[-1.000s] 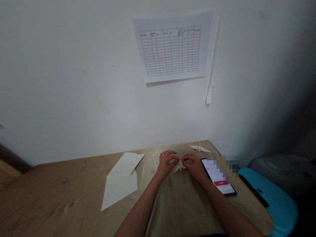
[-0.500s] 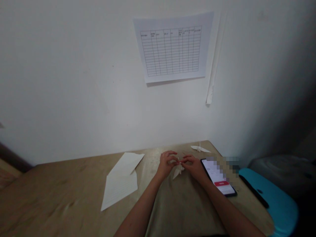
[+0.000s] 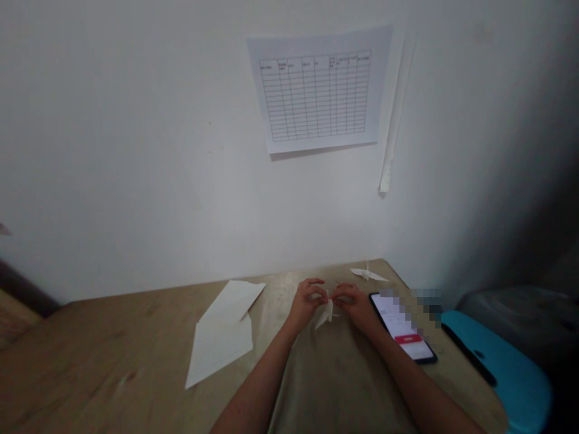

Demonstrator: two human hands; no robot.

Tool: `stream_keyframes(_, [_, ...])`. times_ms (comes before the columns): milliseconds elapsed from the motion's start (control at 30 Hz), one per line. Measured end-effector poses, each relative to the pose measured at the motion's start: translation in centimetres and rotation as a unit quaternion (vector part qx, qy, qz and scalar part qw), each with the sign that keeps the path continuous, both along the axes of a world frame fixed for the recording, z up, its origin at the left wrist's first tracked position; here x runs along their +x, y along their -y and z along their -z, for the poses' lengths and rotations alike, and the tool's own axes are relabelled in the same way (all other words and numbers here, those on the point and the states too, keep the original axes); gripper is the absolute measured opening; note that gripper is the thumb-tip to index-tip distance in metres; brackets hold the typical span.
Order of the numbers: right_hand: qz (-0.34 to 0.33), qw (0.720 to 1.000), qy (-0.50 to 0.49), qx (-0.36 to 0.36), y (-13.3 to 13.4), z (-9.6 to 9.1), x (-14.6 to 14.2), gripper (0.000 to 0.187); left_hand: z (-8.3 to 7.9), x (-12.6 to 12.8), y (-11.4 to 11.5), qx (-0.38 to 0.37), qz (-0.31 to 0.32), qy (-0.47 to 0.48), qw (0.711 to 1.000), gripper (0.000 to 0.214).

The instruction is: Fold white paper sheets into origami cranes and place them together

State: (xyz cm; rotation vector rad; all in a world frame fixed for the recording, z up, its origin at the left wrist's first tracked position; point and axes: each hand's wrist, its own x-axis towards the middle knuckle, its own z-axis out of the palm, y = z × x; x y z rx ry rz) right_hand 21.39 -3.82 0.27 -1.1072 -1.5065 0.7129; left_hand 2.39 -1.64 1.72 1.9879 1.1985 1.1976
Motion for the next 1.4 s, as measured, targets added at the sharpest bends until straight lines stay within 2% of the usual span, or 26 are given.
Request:
stream_keyframes(167, [-0.017, 0.999, 0.019, 0.028, 0.0, -0.4, 0.0, 0.008, 0.2, 0.0, -0.2, -0.001, 0.0, 0.001, 1.0, 0.01])
stream_keyframes(333, [-0.033, 0.998, 0.04, 0.027, 0.0, -0.6, 0.1, 0.004, 0.5, -0.1, -0.3, -0.002, 0.006, 0.006, 1.0, 0.01])
stream_keyframes(567, [-0.033, 0.995, 0.088, 0.033, 0.2, -0.3, -0.2, 0.005, 0.3, 0.1, -0.1, -0.01, 0.004, -0.031, 0.999, 0.013])
stream_keyframes(800, [0.027, 0.986, 0.129, 0.097, 0.4, 0.0, -0.1, 0.009, 0.1, 0.1, 0.2, 0.033, -0.032, -0.028, 0.999, 0.012])
stream_keyframes(1067, [0.075, 0.947, 0.236, 0.207, 0.6, 0.3, -0.4, 0.011, -0.8, -0.2, 0.4, 0.069, -0.054, -0.082, 0.993, 0.012])
stream_keyframes(1267, [0.089, 0.93, 0.273, 0.229, 0.5, 0.2, -0.4, 0.011, -0.8, 0.0, 0.7, 0.077, -0.058, -0.1, 0.99, 0.008])
stream_keyframes(1400, [0.087, 0.935, 0.268, 0.216, 0.6, 0.2, -0.4, 0.012, -1.0, 0.2, 0.9, 0.077, -0.06, -0.105, 0.99, 0.008])
